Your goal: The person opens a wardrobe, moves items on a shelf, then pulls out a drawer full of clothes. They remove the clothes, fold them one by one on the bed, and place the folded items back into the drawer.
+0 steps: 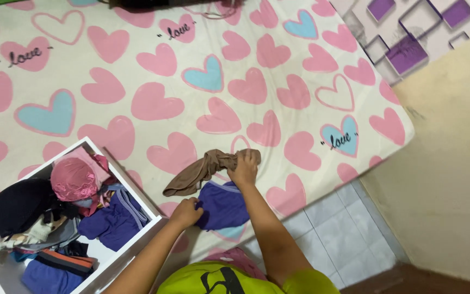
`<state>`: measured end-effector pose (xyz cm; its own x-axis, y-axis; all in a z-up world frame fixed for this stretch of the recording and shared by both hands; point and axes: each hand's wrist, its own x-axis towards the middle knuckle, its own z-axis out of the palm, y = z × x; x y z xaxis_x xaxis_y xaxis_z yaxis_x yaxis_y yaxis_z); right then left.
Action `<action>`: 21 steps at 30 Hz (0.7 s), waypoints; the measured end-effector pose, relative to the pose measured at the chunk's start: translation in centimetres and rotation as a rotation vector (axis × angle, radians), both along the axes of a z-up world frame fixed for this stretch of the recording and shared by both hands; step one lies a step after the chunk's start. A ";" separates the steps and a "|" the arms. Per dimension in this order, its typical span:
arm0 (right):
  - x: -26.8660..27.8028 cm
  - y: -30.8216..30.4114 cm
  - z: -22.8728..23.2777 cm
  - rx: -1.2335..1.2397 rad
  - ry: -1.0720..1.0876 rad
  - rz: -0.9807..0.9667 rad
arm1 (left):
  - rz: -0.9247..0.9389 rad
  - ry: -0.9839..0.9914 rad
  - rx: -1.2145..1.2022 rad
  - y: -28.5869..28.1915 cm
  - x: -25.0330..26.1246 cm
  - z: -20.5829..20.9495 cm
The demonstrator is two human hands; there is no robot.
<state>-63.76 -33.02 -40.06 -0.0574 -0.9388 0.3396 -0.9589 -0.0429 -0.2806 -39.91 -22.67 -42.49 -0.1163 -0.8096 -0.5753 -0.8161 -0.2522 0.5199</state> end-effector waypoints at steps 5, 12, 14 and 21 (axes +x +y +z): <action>3.5 -4.7 1.5 0.698 -0.442 0.259 | 0.200 0.198 -0.301 -1.9 1.4 4.5; 2.5 -5.3 10.0 0.629 -1.083 0.458 | 0.147 0.565 -0.511 -5.8 3.7 9.0; 1.4 -4.7 12.1 0.594 -1.176 0.312 | 0.309 0.683 -0.145 -5.7 4.8 11.3; 0.1 -1.3 12.0 0.718 -1.445 0.276 | 0.450 0.607 -0.483 -1.3 11.8 21.2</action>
<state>-63.67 -34.35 -28.08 0.2652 -0.9065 -0.3287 0.1166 0.3685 -0.9223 -28.15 -24.02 -21.30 0.0971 -0.9900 -0.1027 -0.2431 -0.1237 0.9621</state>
